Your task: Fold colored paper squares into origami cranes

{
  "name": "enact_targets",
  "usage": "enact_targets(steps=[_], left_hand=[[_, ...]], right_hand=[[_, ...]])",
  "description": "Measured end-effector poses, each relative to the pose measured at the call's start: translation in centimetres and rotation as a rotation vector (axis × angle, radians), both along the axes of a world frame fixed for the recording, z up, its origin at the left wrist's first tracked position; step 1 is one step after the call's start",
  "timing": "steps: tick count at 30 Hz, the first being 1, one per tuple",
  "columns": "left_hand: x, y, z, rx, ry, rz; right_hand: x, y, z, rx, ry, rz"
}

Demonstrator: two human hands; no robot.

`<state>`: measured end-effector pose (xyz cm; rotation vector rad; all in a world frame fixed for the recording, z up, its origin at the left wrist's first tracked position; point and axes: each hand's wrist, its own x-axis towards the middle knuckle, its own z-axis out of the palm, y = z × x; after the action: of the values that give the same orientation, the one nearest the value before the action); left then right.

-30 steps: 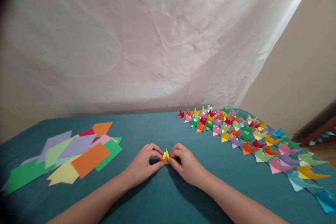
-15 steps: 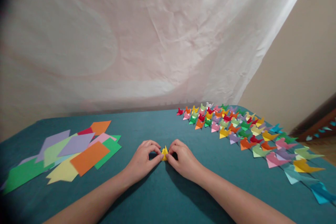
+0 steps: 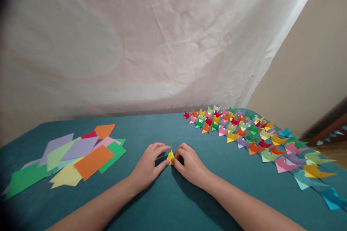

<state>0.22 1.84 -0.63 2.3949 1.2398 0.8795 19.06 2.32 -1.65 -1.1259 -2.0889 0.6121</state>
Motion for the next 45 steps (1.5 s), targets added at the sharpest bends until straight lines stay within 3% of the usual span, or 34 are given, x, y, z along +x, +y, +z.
enact_targets(steps=[8,17,27,36,45], left_hand=[[0.1,-0.8,1.0,0.226,0.272,-0.122],[0.4,-2.9,1.8,0.183,0.482,-0.163],[-0.6,-3.7,2.1,0.103,0.505,-0.179],[-0.6,-3.7,1.7,0.130,0.476,-0.172],[-0.6,-3.7,1.8,0.122,0.474,-0.183]], right_hand=[[0.0,0.0,-0.2,0.013,-0.004,-0.005],[0.1,0.0,-0.3,0.035,0.013,0.016],[0.6,-0.3,0.1,0.077,0.040,0.075],[1.2,-1.6,0.6,0.282,-0.308,0.131],[1.2,-1.6,0.5,0.345,-0.373,0.136]])
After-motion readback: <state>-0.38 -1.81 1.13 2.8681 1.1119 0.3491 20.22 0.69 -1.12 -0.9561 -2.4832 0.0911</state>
